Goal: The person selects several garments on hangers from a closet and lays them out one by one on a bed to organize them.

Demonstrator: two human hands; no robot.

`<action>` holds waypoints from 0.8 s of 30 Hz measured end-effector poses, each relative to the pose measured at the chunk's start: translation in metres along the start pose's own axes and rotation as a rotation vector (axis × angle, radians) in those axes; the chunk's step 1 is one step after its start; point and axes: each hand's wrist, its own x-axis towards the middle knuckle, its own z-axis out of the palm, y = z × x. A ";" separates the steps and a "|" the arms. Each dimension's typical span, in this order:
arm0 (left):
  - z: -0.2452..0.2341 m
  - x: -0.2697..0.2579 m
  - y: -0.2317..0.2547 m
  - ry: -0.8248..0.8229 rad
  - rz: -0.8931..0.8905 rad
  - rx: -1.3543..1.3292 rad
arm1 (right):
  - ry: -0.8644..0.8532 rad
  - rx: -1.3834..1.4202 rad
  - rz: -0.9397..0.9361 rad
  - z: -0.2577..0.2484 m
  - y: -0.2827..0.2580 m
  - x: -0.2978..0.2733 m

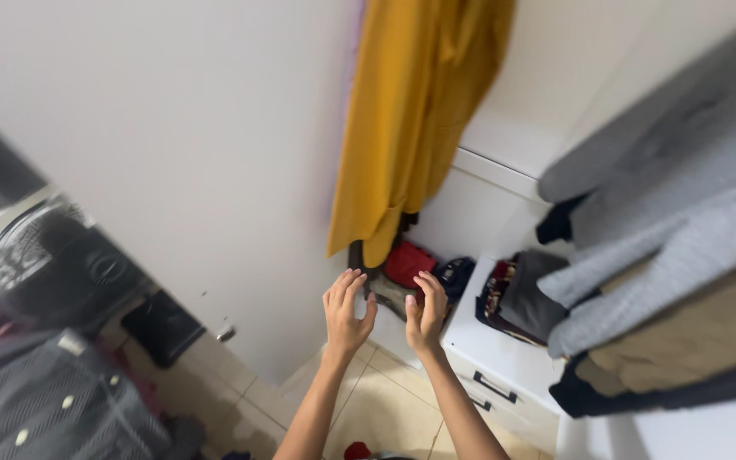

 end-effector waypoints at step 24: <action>0.051 0.277 0.017 0.171 0.610 0.389 | 0.295 -0.052 -0.213 0.020 0.084 0.243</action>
